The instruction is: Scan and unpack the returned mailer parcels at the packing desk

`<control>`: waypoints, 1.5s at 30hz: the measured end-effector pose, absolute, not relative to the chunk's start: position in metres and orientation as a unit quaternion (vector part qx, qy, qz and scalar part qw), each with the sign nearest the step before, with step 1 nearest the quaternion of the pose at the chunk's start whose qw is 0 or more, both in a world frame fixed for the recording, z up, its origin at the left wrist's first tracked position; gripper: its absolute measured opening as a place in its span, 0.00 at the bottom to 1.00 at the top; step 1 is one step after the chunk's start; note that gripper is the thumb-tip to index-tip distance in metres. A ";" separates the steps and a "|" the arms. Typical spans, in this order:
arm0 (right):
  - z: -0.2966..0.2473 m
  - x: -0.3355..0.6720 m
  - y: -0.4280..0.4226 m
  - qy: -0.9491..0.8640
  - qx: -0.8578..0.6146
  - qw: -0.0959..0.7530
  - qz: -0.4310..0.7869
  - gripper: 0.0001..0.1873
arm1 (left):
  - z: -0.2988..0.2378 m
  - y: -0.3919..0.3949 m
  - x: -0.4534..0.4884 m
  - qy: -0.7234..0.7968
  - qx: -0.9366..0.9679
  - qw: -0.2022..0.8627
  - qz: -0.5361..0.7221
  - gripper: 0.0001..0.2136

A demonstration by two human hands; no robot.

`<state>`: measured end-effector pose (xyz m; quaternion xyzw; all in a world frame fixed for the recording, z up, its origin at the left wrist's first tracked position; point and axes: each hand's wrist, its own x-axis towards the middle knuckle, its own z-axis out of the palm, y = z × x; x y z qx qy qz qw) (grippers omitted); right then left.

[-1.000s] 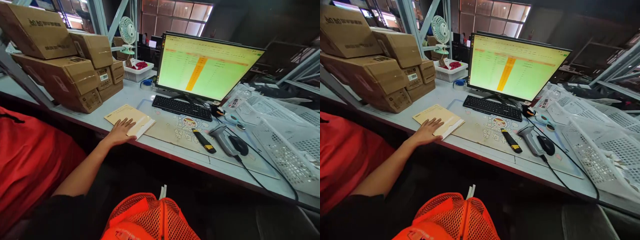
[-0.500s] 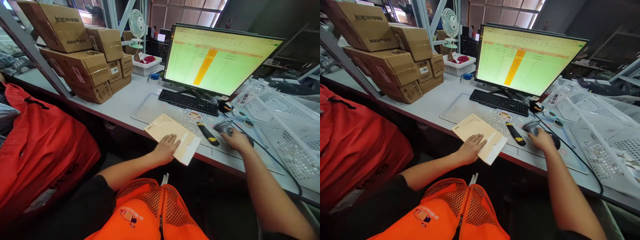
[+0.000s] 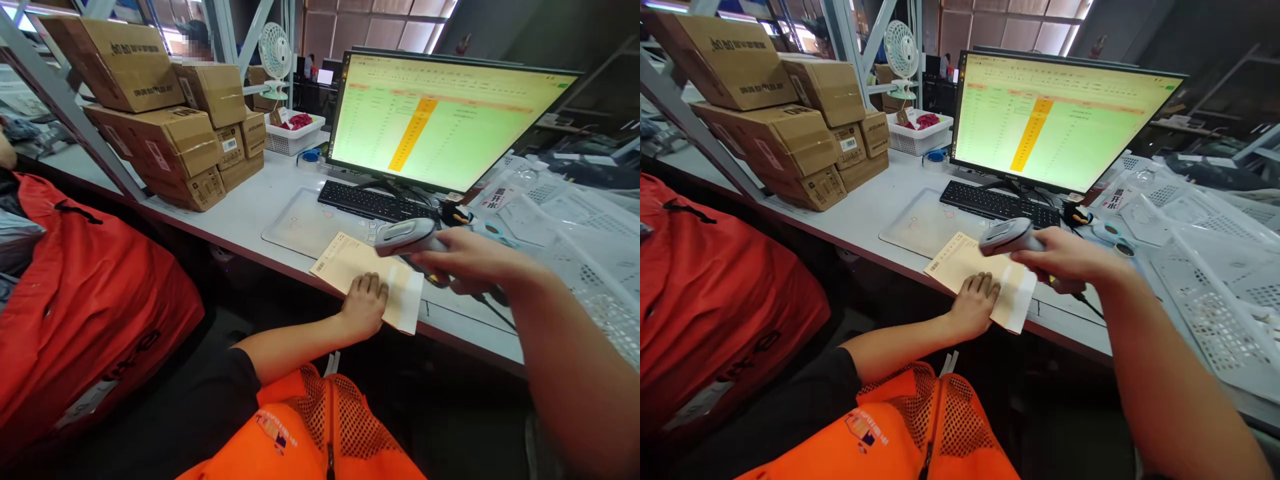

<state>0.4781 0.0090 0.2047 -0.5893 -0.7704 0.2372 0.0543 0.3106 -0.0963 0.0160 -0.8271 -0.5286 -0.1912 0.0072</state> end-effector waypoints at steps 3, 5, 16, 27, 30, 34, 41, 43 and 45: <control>0.214 0.434 -0.008 -0.794 -0.500 -0.048 0.342 0.29 | 0.014 -0.097 0.310 -0.532 -0.823 0.004 -0.200 0.32; 0.211 0.417 -0.009 -0.806 -0.472 -0.043 0.354 0.27 | 0.014 -0.097 0.309 -0.529 -0.823 0.000 -0.208 0.33; 0.137 0.519 0.068 -0.658 -0.752 0.032 -0.006 0.21 | 0.027 -0.092 0.243 -0.575 -0.798 -0.070 -0.168 0.36; 0.127 0.507 0.102 -0.641 -0.763 0.071 -0.052 0.31 | 0.009 -0.092 0.202 -0.607 -0.769 0.010 -0.201 0.35; 0.122 0.481 0.131 -0.704 -0.708 0.060 -0.001 0.29 | 0.009 -0.093 0.203 -0.609 -0.766 0.014 -0.203 0.34; 0.104 0.457 0.159 -0.709 -0.704 0.028 0.042 0.32 | 0.008 -0.093 0.203 -0.609 -0.766 0.022 -0.204 0.34; 0.106 0.451 0.177 -0.708 -0.703 0.019 0.056 0.30 | -0.002 -0.089 0.205 -0.608 -0.762 0.039 -0.221 0.37; 0.115 0.451 0.177 -0.710 -0.701 0.023 0.060 0.30 | -0.004 -0.088 0.206 -0.608 -0.760 0.040 -0.226 0.37; 0.125 0.448 0.173 -0.712 -0.698 0.037 0.061 0.31 | -0.005 -0.088 0.206 -0.606 -0.759 0.044 -0.234 0.37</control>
